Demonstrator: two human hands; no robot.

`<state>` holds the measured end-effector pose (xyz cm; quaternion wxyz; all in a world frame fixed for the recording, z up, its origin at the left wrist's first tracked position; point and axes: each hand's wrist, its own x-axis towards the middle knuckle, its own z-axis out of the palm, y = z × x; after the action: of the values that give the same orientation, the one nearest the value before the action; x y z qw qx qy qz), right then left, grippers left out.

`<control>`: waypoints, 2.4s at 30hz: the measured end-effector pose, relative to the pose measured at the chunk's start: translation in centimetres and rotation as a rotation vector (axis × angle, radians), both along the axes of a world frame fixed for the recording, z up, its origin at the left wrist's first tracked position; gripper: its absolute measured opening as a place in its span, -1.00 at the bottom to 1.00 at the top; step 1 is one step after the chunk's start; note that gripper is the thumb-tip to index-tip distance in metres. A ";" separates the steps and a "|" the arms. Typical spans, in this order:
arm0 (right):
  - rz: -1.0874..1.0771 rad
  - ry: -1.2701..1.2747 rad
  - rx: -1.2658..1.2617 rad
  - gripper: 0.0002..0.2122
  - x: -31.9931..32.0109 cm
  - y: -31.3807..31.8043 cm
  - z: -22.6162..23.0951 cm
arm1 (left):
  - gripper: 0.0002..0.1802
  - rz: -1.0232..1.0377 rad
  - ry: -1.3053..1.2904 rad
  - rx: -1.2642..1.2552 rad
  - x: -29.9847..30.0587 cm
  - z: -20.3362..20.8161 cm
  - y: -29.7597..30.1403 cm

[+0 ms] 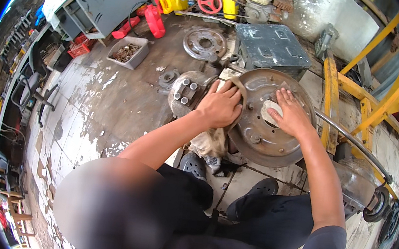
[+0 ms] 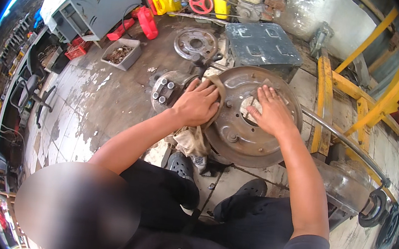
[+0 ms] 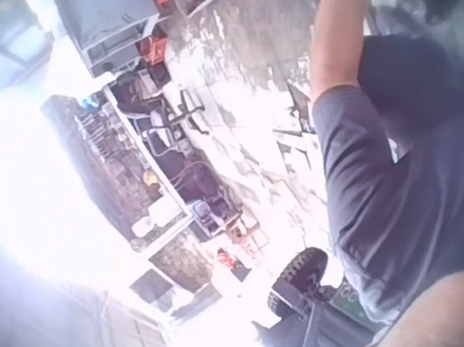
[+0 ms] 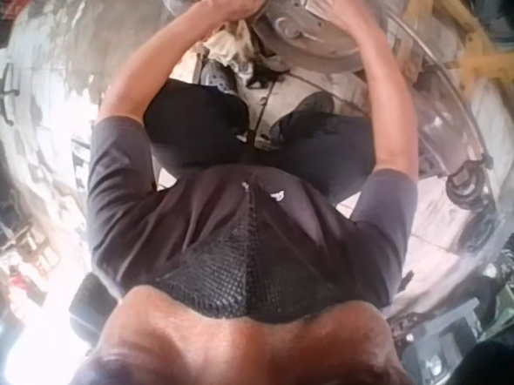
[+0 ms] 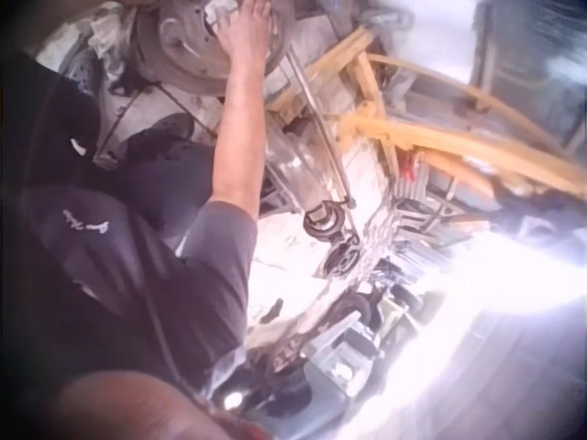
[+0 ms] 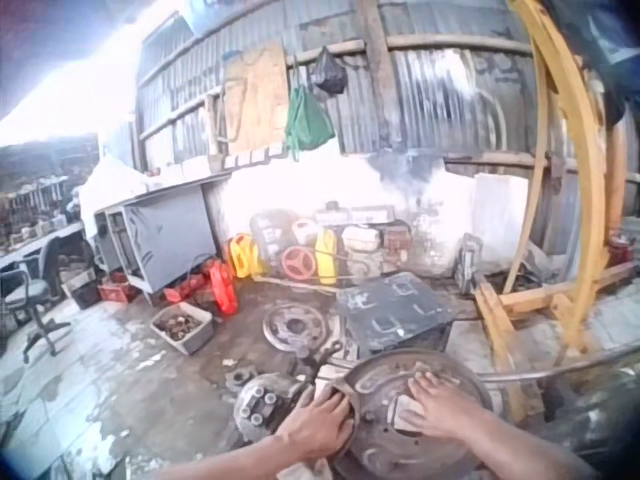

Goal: The person wipes the surface of a large circular metal part with a cloth, repeatedly rubbing the same area. The person holds the part steady with one hand while cleaning with the other.

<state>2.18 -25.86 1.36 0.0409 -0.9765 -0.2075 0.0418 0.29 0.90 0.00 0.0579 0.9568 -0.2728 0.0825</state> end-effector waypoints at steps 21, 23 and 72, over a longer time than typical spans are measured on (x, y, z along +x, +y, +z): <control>-0.039 -0.053 -0.089 -0.28 0.0 0.6 -0.3 | -0.53 0.085 -0.043 -0.045 -0.4 0.2 -1.0; -0.001 -0.018 -0.045 -0.27 -0.2 0.5 -0.3 | -0.60 0.053 -0.115 -0.043 -0.3 -0.5 -0.5; 0.024 -0.082 0.054 -0.20 0.2 0.9 -2.1 | -0.48 0.095 0.130 -0.315 0.7 -1.6 0.7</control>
<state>2.39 -24.98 -0.73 0.0580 -0.9734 -0.2216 -0.0034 1.01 1.58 -1.57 0.2205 0.9510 -0.2067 0.0647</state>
